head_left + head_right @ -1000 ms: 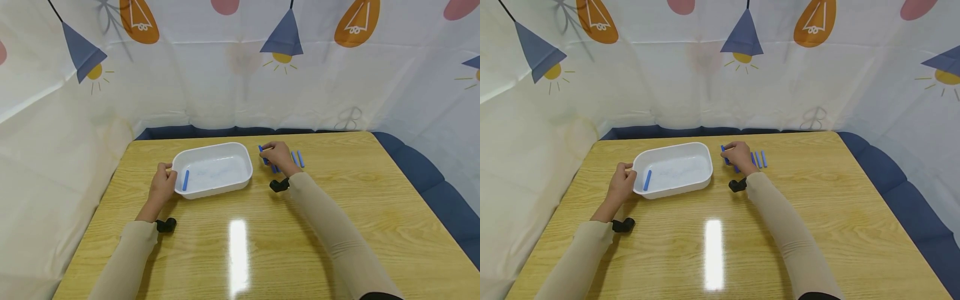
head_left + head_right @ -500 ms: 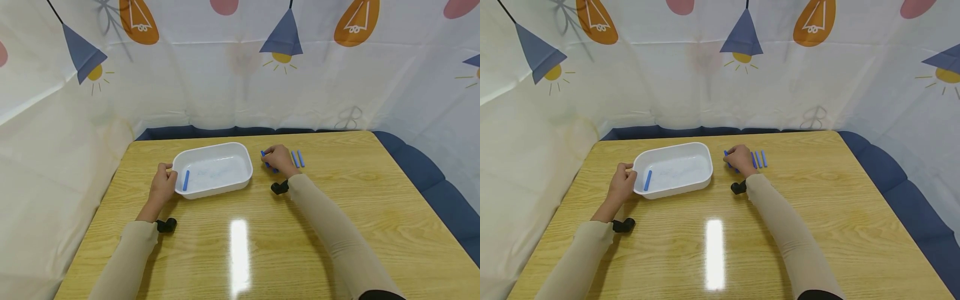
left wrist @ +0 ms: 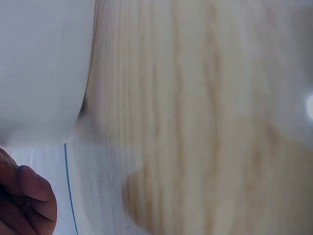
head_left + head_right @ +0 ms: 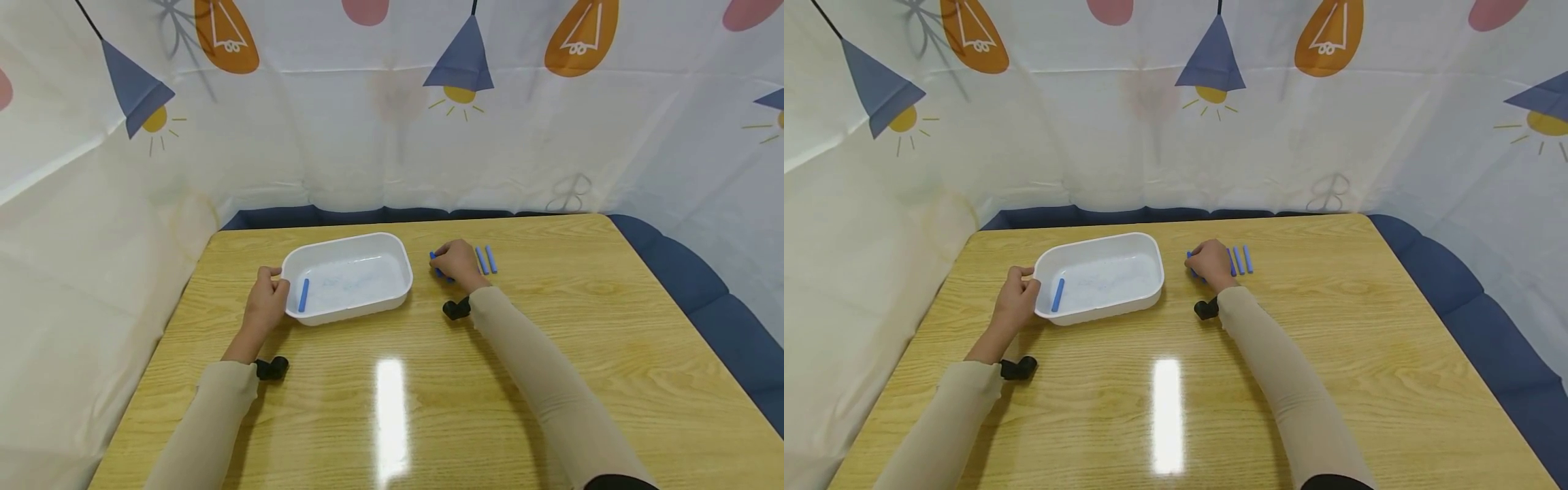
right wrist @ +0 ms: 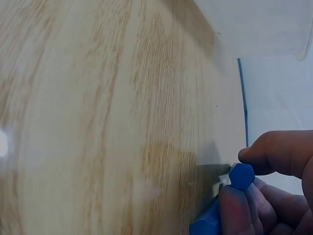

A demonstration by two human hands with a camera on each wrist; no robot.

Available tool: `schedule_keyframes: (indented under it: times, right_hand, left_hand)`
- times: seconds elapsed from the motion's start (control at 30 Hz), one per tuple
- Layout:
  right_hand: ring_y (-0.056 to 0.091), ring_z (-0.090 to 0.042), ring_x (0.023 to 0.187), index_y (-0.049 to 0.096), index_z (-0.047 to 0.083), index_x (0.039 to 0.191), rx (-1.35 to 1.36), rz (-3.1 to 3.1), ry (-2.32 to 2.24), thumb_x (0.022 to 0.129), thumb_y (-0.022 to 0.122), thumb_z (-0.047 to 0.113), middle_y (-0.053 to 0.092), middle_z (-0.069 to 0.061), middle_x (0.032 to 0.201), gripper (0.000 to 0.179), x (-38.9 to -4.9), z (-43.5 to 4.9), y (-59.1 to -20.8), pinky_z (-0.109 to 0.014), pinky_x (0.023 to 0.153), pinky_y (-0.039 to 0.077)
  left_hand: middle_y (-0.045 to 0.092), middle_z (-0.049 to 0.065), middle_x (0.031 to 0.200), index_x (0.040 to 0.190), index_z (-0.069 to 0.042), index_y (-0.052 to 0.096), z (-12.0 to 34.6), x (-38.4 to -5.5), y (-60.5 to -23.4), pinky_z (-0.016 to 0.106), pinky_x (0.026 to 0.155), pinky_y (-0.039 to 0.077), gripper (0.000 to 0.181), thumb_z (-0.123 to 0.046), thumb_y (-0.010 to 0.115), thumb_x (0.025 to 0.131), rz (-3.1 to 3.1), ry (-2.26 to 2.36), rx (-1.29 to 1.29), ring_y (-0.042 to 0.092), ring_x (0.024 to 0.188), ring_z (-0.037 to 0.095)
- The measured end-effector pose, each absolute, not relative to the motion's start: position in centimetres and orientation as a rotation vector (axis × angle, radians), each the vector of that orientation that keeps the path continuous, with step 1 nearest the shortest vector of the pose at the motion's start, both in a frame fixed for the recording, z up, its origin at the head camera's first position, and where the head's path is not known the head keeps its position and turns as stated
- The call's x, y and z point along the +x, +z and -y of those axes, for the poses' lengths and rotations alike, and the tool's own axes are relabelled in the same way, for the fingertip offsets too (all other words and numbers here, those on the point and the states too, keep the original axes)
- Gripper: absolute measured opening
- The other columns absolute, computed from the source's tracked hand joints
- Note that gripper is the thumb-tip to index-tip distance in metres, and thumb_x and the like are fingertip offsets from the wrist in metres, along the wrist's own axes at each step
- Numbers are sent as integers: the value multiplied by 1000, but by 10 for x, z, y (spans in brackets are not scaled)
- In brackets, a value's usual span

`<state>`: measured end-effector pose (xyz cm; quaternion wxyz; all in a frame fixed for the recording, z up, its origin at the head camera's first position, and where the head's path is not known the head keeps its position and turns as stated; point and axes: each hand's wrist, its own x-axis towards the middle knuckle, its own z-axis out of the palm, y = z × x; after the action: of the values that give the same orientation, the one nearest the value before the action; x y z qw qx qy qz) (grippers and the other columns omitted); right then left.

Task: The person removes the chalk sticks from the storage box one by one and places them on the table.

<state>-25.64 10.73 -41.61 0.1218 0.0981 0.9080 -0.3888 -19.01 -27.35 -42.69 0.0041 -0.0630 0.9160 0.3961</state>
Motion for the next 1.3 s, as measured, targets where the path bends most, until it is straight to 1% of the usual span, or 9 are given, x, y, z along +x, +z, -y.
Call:
schedule_keyframes:
  times: [0.3, 0.53, 0.73, 0.87, 0.97, 1.07, 1.17, 1.3]
  right_hand:
    - [61, -18, 66, 67, 7, 110, 329, -2705, -1098, 84, 67, 19, 69, -11, 90, 28, -253, -107, -416, -29, 55, 50]
    - [61, -20, 69, 67, 8, 107, 299, -2743, -1037, 84, 67, 18, 67, -12, 99, 26, -252, -107, -415, -29, 55, 49]
    - [61, -20, 65, 66, 8, 104, 313, -2745, -980, 83, 66, 16, 68, -12, 95, 22, -252, -105, -412, -30, 54, 50]
    - [60, -19, 62, 66, 8, 108, 336, -2721, -1019, 84, 64, 16, 68, -11, 91, 25, -253, -103, -409, -31, 53, 50]
    - [61, -21, 68, 66, 9, 112, 321, -2722, -1043, 86, 64, 21, 68, -10, 97, 29, -253, -101, -405, -33, 57, 52]
    - [63, -24, 82, 67, 12, 115, 273, -2744, -1049, 86, 64, 27, 67, -10, 109, 33, -254, -100, -400, -36, 69, 53]
    - [63, -27, 94, 66, 13, 119, 224, -2740, -1085, 85, 65, 29, 66, -11, 114, 37, -256, -99, -396, -39, 78, 53]
    - [64, -27, 100, 63, 13, 125, 182, -2693, -1158, 85, 66, 29, 66, -11, 117, 43, -257, -99, -392, -42, 81, 53]
  left_hand:
    - [55, 16, 94, 139, -1, 35, 275, -189, -429, 32, 70, 41, 50, -28, 32, 97, -2878, 1251, -186, 52, 83, 28]
    - [56, 16, 93, 139, -1, 35, 276, -189, -430, 31, 69, 40, 50, -28, 32, 97, -2884, 1242, -193, 52, 82, 27]
    - [56, 15, 90, 138, -1, 36, 276, -189, -430, 30, 67, 40, 49, -26, 33, 97, -2893, 1244, -181, 52, 80, 27]
    - [56, 15, 91, 138, -1, 36, 276, -189, -430, 30, 68, 41, 49, -27, 33, 97, -2889, 1247, -182, 52, 80, 27]
    - [56, 15, 92, 139, -1, 35, 276, -190, -430, 30, 68, 41, 50, -29, 32, 97, -2880, 1248, -181, 52, 81, 26]
    - [55, 14, 91, 139, -1, 35, 276, -190, -430, 30, 68, 41, 51, -29, 32, 97, -2874, 1246, -181, 51, 81, 25]
    - [54, 14, 90, 139, -2, 35, 276, -191, -431, 30, 67, 41, 50, -29, 33, 97, -2878, 1244, -192, 51, 79, 25]
    - [55, 14, 90, 138, -2, 36, 277, -190, -431, 31, 67, 41, 49, -28, 33, 97, -2886, 1247, -187, 51, 80, 26]
